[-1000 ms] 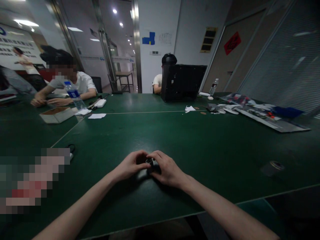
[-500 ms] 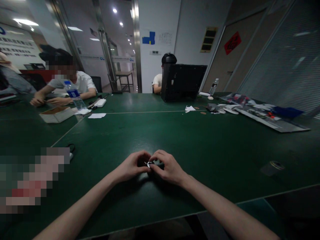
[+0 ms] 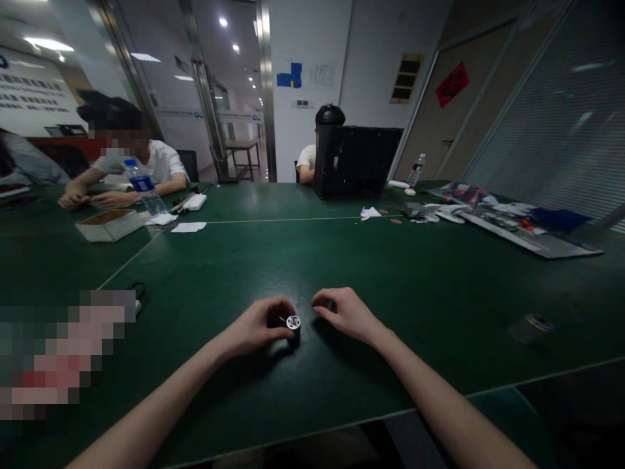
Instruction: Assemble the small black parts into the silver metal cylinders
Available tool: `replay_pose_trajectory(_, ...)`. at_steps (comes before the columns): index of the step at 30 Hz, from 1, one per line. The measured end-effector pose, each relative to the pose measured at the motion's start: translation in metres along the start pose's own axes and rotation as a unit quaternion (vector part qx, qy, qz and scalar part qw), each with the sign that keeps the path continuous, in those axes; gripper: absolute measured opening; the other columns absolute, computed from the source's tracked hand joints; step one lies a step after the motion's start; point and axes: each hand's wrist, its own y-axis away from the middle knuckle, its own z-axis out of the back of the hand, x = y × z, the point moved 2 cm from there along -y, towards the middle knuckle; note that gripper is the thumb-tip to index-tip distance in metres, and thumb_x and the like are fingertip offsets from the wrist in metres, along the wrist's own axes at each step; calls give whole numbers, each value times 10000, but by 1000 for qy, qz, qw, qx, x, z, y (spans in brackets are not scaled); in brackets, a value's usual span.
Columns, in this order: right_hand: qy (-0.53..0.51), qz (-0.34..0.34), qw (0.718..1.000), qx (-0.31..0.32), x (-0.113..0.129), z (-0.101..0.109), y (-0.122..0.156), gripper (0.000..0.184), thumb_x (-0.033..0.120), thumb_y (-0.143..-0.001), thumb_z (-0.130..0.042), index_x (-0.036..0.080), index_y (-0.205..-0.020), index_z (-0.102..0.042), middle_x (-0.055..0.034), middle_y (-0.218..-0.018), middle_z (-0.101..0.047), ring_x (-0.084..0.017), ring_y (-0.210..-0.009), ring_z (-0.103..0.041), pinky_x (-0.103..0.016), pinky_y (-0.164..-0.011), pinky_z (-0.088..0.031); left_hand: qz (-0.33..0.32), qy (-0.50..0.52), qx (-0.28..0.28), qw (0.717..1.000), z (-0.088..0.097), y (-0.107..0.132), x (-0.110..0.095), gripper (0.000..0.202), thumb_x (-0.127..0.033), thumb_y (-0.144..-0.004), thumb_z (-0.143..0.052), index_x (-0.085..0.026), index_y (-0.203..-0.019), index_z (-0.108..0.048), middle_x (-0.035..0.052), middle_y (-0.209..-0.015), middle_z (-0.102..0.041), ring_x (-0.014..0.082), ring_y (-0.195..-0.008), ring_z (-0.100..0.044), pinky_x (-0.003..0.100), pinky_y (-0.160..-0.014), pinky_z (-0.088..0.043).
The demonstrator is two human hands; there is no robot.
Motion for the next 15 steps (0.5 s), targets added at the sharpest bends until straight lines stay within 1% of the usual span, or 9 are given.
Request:
replay_pose_trajectory(3, 18, 19, 998, 59, -1, -4, 2, 128, 236, -818, -581, 195, -904, -666, -18, -845, -675, -130, -740, -608, -259, -689, -458, -7, 15, 6, 1000, 0, -1, 2, 288, -215, -748, -683, -157, -1000, -557, 41, -977, -631, 182, -875, -625, 330, -805, -487)
replay_pose_trajectory(5, 33, 38, 996, 74, 0, -7, 3, 115, 215, -799, -599, 196, -889, -667, -18, -853, -670, -135, -762, -605, -260, -702, -457, -11, 24, 8, 1000, -1, -1, 3, 282, -212, -747, -684, -157, -992, -555, 41, -971, -635, 185, -881, -630, 338, -814, -485)
replay_pose_trajectory(7, 35, 46, 995, 76, 0, -9, 3, 116, 198, -789, -604, 194, -885, -668, -22, -862, -666, -137, -775, -603, -260, -708, -458, -11, 28, 11, 999, -1, -2, 4, 283, -208, -747, -684, -158, -991, -550, 41, -973, -637, 188, -891, -632, 344, -827, -482)
replay_pose_trajectory(11, -4, 20, 996, 82, -5, -9, 3, 199, 188, -782, -602, 188, -975, -649, -28, -888, -665, -130, -749, -605, -251, -675, -466, -3, 20, 18, 1000, -1, -2, 5, 313, -203, -741, -691, -163, -1011, -538, 33, -971, -633, 184, -899, -624, 337, -835, -481)
replay_pose_trajectory(13, -8, 11, 997, 72, -5, -7, 2, 233, 198, -775, -615, 188, -1007, -635, -31, -910, -663, -133, -762, -605, -258, -686, -468, 2, 12, 21, 1000, 1, -1, 5, 346, -207, -734, -699, -166, -1032, -529, 32, -976, -626, 183, -897, -619, 330, -827, -481)
replay_pose_trajectory(15, -7, 12, 998, 57, -1, -5, 2, 231, 232, -778, -624, 183, -1004, -630, -36, -927, -660, -138, -782, -600, -271, -710, -468, 5, 2, 24, 1000, 2, 0, 5, 385, -218, -721, -713, -165, -1051, -521, 40, -997, -618, 186, -902, -612, 328, -820, -479)
